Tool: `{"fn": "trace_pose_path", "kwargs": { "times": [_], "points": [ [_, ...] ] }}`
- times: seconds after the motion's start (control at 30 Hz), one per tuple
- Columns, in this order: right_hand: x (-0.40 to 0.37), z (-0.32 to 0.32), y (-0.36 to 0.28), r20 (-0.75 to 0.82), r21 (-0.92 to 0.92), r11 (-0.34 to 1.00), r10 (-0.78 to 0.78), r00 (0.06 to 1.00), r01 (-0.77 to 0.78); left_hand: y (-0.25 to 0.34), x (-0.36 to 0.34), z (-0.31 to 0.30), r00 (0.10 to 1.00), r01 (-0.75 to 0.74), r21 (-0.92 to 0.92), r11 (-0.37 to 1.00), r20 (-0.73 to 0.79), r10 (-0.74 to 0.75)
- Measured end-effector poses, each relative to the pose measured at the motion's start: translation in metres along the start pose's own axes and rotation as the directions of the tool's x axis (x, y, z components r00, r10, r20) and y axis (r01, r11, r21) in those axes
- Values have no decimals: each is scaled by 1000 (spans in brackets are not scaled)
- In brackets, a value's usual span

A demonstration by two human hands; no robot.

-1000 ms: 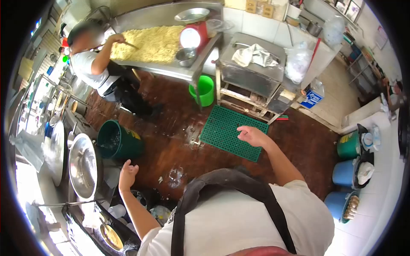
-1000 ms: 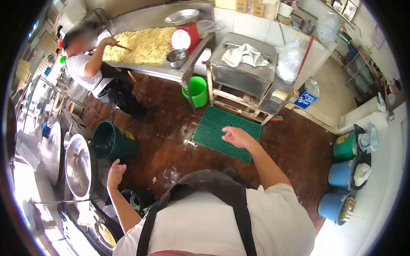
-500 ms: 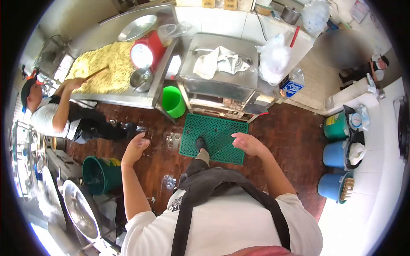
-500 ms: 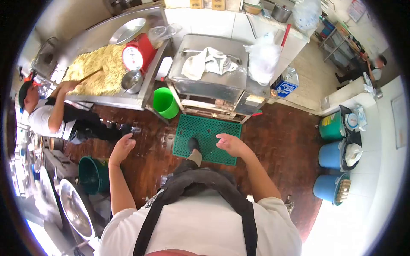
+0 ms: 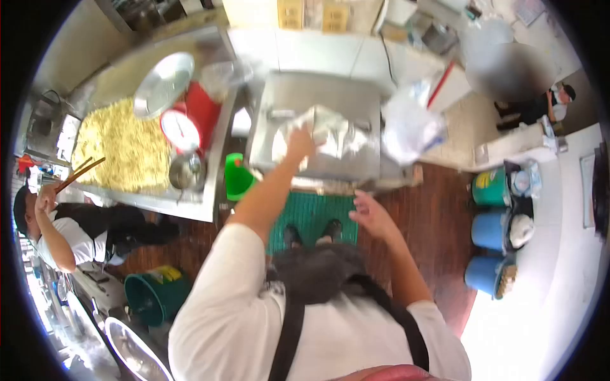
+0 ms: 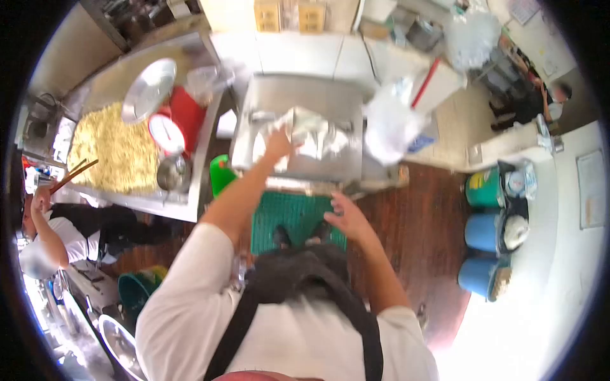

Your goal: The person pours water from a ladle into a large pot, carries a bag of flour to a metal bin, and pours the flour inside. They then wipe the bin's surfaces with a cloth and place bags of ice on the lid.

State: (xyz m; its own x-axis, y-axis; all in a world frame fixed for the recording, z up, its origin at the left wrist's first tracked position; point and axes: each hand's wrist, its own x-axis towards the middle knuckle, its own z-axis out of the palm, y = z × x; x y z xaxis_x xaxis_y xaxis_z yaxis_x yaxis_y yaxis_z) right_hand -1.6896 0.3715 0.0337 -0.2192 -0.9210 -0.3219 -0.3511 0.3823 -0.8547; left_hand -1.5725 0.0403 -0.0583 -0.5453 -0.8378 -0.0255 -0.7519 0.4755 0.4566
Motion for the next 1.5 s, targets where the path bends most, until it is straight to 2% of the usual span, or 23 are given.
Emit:
{"fn": "trace_pose_path", "kwargs": {
  "times": [0.03,0.07,0.1,0.17,0.2,0.3,0.33,0.4,0.43,0.47,0.53,0.57,0.6,0.63,0.67,0.77,0.8,0.9,1.0,1.13,1.23,1.37,1.5],
  "points": [
    [24,-7,-1,-57,-6,999,-52,997,52,-13,22,37,999,-27,143,989,-40,33],
    [36,-17,-18,-31,72,997,41,999,-39,-5,26,28,997,67,-90,994,-29,-70],
    [49,-23,-18,-51,92,996,21,998,-16,4,18,26,984,177,-317,932,37,-174],
    [81,-36,-8,-75,141,990,-1,997,12,9,21,27,981,193,-516,834,96,-167],
    [107,-33,18,-124,31,988,-148,981,153,10,17,26,979,206,-598,775,129,-161],
    [159,-35,8,-256,-387,856,-458,851,343,56,7,-12,953,274,-802,530,302,-36],
    [176,-36,-2,-287,-252,885,-455,843,392,92,-4,-53,937,282,-804,524,348,29],
    [201,-38,-20,-350,21,887,-425,835,461,91,11,-37,930,239,-870,432,333,156],
    [208,-41,-19,-363,5,891,-422,831,454,103,14,-51,922,219,-899,378,317,221],
    [215,-45,-18,-379,-16,893,-422,824,450,106,18,-72,911,317,-868,381,391,132],
    [208,-58,-35,-443,-156,877,-474,761,455,80,49,-82,917,237,-757,609,381,117],
    [197,-69,-42,-450,-199,884,-466,762,423,70,59,-83,992,-21,-617,786,87,95],
    [187,-80,-47,-459,-243,889,-459,761,389,68,73,-88,999,30,-689,724,10,-31],
    [183,-87,-52,-465,-289,885,-464,754,366,58,85,-92,992,5,-546,838,-105,-75],
    [175,-91,-51,-489,-325,907,-404,773,269,35,100,-82,963,-100,-389,916,-270,-9],
    [172,-92,-30,-480,-392,915,-289,828,93,-28,125,-49,984,-153,-22,988,-96,150],
    [174,-88,-24,-472,-453,888,-311,825,76,-29,124,-46,983,-161,109,981,-71,169],
    [186,-74,-10,-396,-559,829,-272,877,4,-27,123,-42,978,-152,134,979,-122,168],
    [210,-48,4,-363,-616,761,-44,931,-204,-26,128,-46,992,-73,161,984,-93,89],
    [245,-22,22,-409,-646,739,-120,905,-193,-32,137,-43,991,-85,151,985,-93,99],
    [272,-14,22,-426,-692,634,27,904,-345,-34,146,-41,986,-87,140,986,-133,106],
    [278,-18,27,-489,-589,756,-51,871,-286,-35,151,-42,983,-117,119,986,-127,132],
    [269,-24,44,-427,-651,740,-171,888,-170,-45,150,-44,981,-178,105,978,-65,185]
  ]
}}
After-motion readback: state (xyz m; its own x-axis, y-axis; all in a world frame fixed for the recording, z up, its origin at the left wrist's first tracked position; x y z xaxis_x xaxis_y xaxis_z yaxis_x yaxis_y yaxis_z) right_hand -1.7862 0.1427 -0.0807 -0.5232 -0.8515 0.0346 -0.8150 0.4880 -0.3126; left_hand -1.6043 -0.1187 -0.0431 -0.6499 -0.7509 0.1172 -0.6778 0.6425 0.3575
